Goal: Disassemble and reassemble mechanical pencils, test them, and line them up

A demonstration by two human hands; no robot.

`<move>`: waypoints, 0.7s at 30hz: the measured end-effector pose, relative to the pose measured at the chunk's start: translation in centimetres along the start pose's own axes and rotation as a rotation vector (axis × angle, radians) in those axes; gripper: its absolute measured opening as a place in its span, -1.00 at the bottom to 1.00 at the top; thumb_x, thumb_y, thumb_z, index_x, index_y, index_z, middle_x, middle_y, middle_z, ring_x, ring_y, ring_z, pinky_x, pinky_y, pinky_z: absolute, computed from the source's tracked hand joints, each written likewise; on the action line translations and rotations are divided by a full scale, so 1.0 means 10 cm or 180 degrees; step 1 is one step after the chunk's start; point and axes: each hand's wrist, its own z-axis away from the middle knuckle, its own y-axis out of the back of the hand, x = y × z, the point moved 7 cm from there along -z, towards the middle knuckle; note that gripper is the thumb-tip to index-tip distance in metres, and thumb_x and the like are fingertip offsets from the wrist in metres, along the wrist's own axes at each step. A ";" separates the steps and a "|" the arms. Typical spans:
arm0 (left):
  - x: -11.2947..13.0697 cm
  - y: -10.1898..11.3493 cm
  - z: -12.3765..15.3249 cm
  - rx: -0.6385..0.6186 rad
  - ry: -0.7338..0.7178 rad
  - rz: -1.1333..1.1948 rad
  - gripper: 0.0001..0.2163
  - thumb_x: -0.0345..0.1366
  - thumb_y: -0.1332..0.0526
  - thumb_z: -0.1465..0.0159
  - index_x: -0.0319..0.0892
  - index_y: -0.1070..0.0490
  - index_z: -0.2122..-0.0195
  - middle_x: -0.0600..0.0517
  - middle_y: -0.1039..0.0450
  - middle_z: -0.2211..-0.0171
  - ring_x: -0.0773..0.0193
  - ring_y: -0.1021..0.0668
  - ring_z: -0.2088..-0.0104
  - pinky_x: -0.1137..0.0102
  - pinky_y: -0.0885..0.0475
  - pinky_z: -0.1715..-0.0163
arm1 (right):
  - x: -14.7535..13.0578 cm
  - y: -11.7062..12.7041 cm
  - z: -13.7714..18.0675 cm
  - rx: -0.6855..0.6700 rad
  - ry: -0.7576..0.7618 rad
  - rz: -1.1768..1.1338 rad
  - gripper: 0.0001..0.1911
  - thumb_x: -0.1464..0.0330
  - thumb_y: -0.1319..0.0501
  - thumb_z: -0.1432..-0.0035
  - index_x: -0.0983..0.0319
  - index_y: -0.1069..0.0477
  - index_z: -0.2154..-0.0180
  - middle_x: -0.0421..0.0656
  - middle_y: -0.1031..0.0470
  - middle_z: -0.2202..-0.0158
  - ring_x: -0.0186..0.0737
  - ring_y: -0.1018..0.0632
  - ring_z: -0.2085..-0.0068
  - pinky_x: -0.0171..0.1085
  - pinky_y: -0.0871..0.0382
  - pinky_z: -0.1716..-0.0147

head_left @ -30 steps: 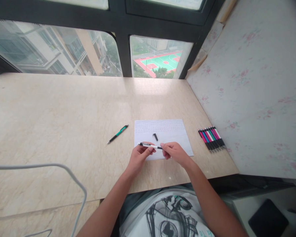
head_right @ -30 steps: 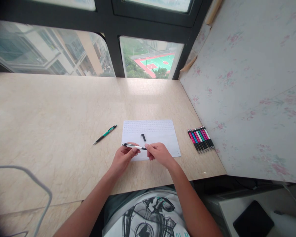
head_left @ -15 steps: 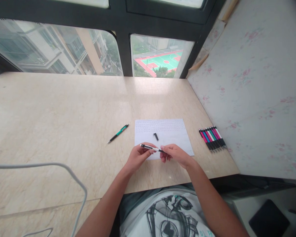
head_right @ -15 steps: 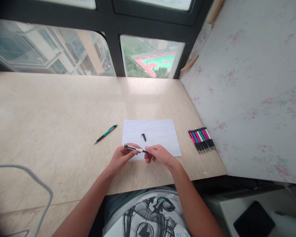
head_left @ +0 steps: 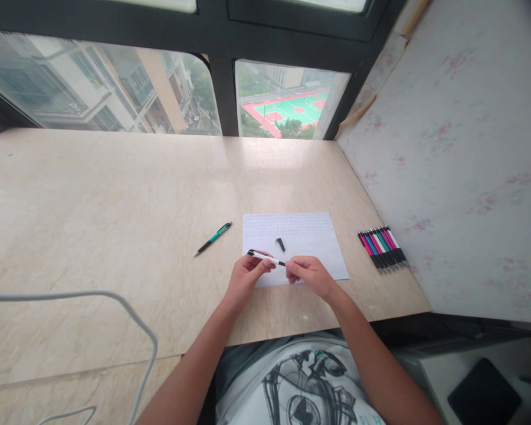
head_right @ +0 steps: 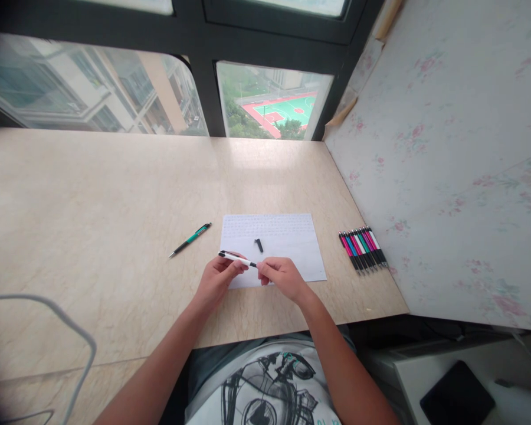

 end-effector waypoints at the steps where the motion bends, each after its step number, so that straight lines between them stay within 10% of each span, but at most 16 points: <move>1: 0.01 -0.01 0.00 -0.0034 -0.0002 -0.0015 -0.81 -0.22 -0.35 -0.13 -0.20 -0.56 0.29 -0.02 -0.55 0.41 0.26 -0.52 0.36 0.37 -0.40 0.28 | 0.02 -0.02 0.01 -0.0117 -0.0108 -0.0147 -0.58 0.09 -0.14 -0.21 0.25 -0.43 0.52 -0.20 -0.44 0.59 -0.32 -0.44 0.50 -0.33 -0.26 0.44; 8: -0.01 0.04 0.00 0.0214 0.0013 0.0162 -0.83 -0.21 -0.35 -0.13 -0.21 -0.55 0.33 0.00 -0.54 0.43 0.28 -0.51 0.38 0.39 -0.38 0.30 | 0.11 0.15 -0.07 0.0275 -0.0314 -0.0129 -0.48 -0.01 -0.02 -0.24 0.26 -0.47 0.42 -0.12 -0.52 0.49 -0.26 -0.50 0.44 -0.31 -0.30 0.44; 13: -0.02 0.15 -0.03 0.0664 0.0012 0.0747 -0.83 -0.21 -0.37 -0.12 -0.22 -0.52 0.38 0.03 -0.50 0.44 0.35 -0.49 0.40 0.42 -0.37 0.30 | -0.01 0.28 -0.22 0.1456 0.0205 0.1573 -0.73 0.17 -0.11 -0.23 0.21 -0.46 0.31 -0.15 -0.52 0.37 -0.23 -0.49 0.36 -0.27 -0.30 0.32; 21: 0.01 0.17 -0.02 0.0762 -0.0092 0.0967 -0.82 -0.22 -0.39 -0.09 -0.23 -0.50 0.42 0.04 -0.48 0.46 0.38 -0.47 0.43 0.44 -0.37 0.33 | -0.07 0.06 -0.37 0.1623 0.0019 0.3342 -0.81 0.25 -0.19 -0.18 0.18 -0.41 0.18 -0.08 -0.45 0.23 -0.13 -0.46 0.22 -0.28 -0.22 0.39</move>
